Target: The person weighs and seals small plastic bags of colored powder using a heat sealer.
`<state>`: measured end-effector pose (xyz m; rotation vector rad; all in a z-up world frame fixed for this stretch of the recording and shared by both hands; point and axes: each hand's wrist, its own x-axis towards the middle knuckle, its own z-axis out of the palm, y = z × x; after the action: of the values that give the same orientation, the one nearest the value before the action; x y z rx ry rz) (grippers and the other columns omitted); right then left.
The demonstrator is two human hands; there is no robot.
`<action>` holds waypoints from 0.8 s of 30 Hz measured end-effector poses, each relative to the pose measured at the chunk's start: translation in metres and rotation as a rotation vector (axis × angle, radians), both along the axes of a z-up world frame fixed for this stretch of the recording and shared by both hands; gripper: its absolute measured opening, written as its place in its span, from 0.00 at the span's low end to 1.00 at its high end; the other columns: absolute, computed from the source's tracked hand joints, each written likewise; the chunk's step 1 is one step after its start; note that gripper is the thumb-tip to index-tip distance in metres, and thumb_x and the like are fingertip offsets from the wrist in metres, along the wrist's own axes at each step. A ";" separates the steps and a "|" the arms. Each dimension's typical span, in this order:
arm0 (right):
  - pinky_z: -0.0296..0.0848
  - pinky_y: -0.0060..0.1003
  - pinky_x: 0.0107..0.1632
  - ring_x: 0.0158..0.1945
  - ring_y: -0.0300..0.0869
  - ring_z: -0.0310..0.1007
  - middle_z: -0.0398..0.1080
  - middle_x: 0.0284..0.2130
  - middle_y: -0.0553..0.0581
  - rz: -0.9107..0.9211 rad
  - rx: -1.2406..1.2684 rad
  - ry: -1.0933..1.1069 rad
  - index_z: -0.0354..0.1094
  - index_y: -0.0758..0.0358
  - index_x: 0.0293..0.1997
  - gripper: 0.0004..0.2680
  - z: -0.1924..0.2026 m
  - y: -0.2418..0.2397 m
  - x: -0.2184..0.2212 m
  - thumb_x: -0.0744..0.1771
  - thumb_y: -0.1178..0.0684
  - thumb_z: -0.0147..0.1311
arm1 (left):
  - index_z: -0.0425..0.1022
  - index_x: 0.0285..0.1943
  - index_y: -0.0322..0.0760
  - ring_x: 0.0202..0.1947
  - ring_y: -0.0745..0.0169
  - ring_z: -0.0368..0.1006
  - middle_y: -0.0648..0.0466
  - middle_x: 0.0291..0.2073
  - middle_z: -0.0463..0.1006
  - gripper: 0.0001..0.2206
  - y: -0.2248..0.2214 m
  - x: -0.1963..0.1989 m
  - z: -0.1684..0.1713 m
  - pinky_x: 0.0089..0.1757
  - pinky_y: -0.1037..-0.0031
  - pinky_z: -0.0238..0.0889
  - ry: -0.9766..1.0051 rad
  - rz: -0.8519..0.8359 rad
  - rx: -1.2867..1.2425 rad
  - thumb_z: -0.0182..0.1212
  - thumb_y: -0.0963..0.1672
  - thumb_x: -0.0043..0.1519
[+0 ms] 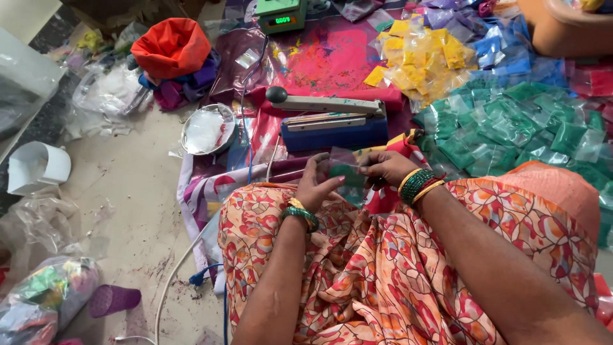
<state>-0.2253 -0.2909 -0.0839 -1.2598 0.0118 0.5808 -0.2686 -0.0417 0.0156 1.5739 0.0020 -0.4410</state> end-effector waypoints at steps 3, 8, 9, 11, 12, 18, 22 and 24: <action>0.71 0.32 0.28 0.28 0.39 0.77 0.75 0.30 0.52 0.075 -0.129 -0.033 0.73 0.59 0.43 0.04 0.008 0.006 -0.006 0.66 0.54 0.60 | 0.78 0.57 0.33 0.35 0.66 0.76 0.49 0.44 0.82 0.15 0.010 0.026 -0.095 0.28 0.78 0.71 -0.092 0.014 -0.118 0.68 0.43 0.63; 0.70 0.28 0.31 0.30 0.35 0.77 0.76 0.32 0.48 0.128 -0.229 -0.058 0.75 0.59 0.44 0.06 0.010 0.010 -0.006 0.67 0.51 0.59 | 0.82 0.47 0.34 0.28 0.70 0.75 0.56 0.34 0.83 0.08 0.001 0.022 -0.092 0.27 0.78 0.67 -0.050 0.194 -0.149 0.68 0.43 0.62; 0.70 0.27 0.31 0.31 0.33 0.77 0.77 0.33 0.46 0.149 -0.261 -0.062 0.75 0.57 0.44 0.06 0.015 0.009 -0.007 0.67 0.50 0.57 | 0.83 0.46 0.35 0.28 0.70 0.75 0.56 0.33 0.84 0.08 0.001 0.022 -0.090 0.28 0.77 0.68 -0.006 0.210 -0.157 0.68 0.43 0.61; 0.70 0.27 0.32 0.31 0.32 0.74 0.76 0.32 0.45 0.087 -0.214 -0.063 0.75 0.55 0.45 0.06 0.010 0.012 -0.003 0.66 0.51 0.58 | 0.82 0.45 0.36 0.27 0.71 0.74 0.57 0.34 0.84 0.08 0.003 0.031 -0.103 0.28 0.78 0.66 0.012 0.191 -0.151 0.68 0.43 0.61; 0.70 0.27 0.33 0.31 0.31 0.72 0.74 0.32 0.45 0.022 -0.163 -0.068 0.75 0.54 0.46 0.07 0.007 0.013 -0.002 0.66 0.53 0.60 | 0.82 0.45 0.36 0.27 0.71 0.74 0.58 0.34 0.83 0.08 0.004 0.036 -0.110 0.28 0.78 0.65 0.025 0.168 -0.141 0.69 0.43 0.60; 0.73 0.30 0.37 0.32 0.33 0.71 0.74 0.33 0.50 -0.057 -0.186 -0.287 0.73 0.65 0.47 0.06 -0.036 0.003 0.012 0.68 0.56 0.60 | 0.66 0.71 0.44 0.55 0.50 0.70 0.46 0.54 0.77 0.34 -0.009 0.006 -0.035 0.51 0.56 0.68 -0.183 -0.032 1.042 0.75 0.52 0.57; 0.75 0.31 0.39 0.36 0.34 0.73 0.74 0.33 0.50 -0.181 -0.429 -0.364 0.69 0.66 0.46 0.04 -0.020 0.006 0.008 0.69 0.58 0.54 | 0.77 0.58 0.60 0.69 0.37 0.54 0.45 0.67 0.67 0.22 0.000 -0.044 -0.016 0.62 0.43 0.49 -0.417 -0.516 1.237 0.69 0.46 0.52; 0.74 0.36 0.36 0.34 0.36 0.72 0.74 0.35 0.49 -0.113 -0.380 -0.143 0.69 0.59 0.50 0.08 -0.011 0.013 0.005 0.67 0.58 0.50 | 0.78 0.57 0.53 0.57 0.54 0.70 0.55 0.49 0.81 0.19 0.011 -0.060 -0.053 0.61 0.45 0.52 -0.682 -0.513 1.117 0.57 0.42 0.56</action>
<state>-0.2207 -0.2782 -0.0944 -1.6566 0.0765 0.3992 -0.3284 -0.0306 -0.0370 2.7813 -0.8152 -0.2662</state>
